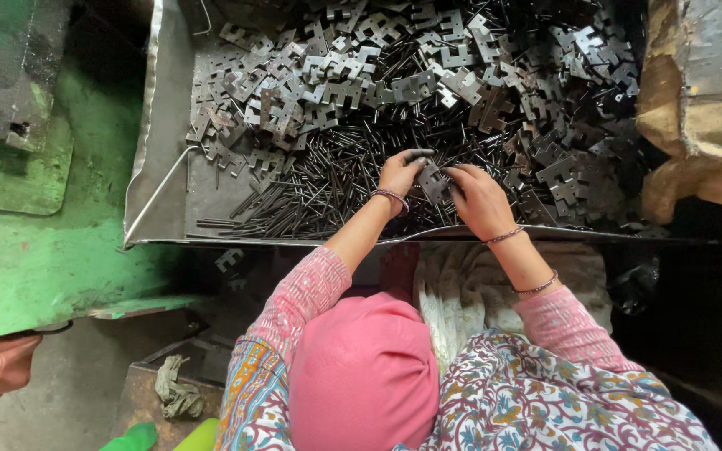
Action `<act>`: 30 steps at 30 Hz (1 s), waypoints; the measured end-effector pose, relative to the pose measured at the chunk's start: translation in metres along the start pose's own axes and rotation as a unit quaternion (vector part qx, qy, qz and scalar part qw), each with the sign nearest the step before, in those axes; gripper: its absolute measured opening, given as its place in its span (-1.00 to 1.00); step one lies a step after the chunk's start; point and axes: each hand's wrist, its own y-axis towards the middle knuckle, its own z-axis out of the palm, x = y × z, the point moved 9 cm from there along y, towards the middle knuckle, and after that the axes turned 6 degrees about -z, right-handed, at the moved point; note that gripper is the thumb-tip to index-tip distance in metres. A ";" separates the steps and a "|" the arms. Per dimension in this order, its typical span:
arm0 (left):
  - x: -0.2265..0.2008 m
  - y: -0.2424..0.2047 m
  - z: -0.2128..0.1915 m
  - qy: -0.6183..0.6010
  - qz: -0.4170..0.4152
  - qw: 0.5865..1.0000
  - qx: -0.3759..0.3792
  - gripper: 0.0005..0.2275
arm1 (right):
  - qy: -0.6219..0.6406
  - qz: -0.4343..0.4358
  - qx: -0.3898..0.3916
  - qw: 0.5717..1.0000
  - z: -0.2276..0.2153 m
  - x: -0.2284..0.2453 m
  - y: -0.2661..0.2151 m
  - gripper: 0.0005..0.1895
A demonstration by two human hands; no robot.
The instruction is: The person inserts metal rods into small metal brackets by hand, repeatedly picking up a bracket and a rod, aligning them, and pressing the rod into the bracket. The assembled units are placed back into the same metal tray.
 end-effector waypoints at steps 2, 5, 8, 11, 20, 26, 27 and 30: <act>0.000 -0.003 0.002 -0.008 -0.013 1.000 0.004 -0.80 | -0.003 -0.020 -0.013 1.000 0.008 0.005 -0.002 -0.54; -0.003 -0.003 0.004 -0.018 -0.025 1.000 0.005 -0.79 | -0.026 0.001 -0.003 1.000 0.027 0.002 0.003 -0.40; -0.004 -0.005 -0.001 -0.005 -0.016 1.000 -0.007 -0.78 | -0.027 0.044 0.030 0.998 0.045 0.000 0.008 -0.44; -0.009 -0.003 -0.002 0.024 0.005 1.000 -0.014 -0.78 | -0.030 0.063 0.020 0.997 0.044 0.001 0.010 -0.39; -0.030 -0.027 0.009 -0.011 -0.041 0.999 -0.005 -0.66 | 0.114 0.131 -0.011 0.985 0.016 -0.040 0.016 -0.49; -0.037 -0.032 0.013 0.032 -0.037 0.999 0.008 -0.60 | 0.299 0.211 -0.110 0.924 -0.142 -0.128 0.028 -0.58; -0.035 -0.029 0.013 0.037 -0.035 0.999 0.011 -0.60 | 0.241 0.223 -0.155 0.932 -0.183 -0.155 0.026 -0.65; -0.024 -0.020 0.010 0.042 -0.031 0.998 0.019 -0.61 | 0.030 0.098 -0.221 0.970 -0.292 -0.219 0.032 -0.64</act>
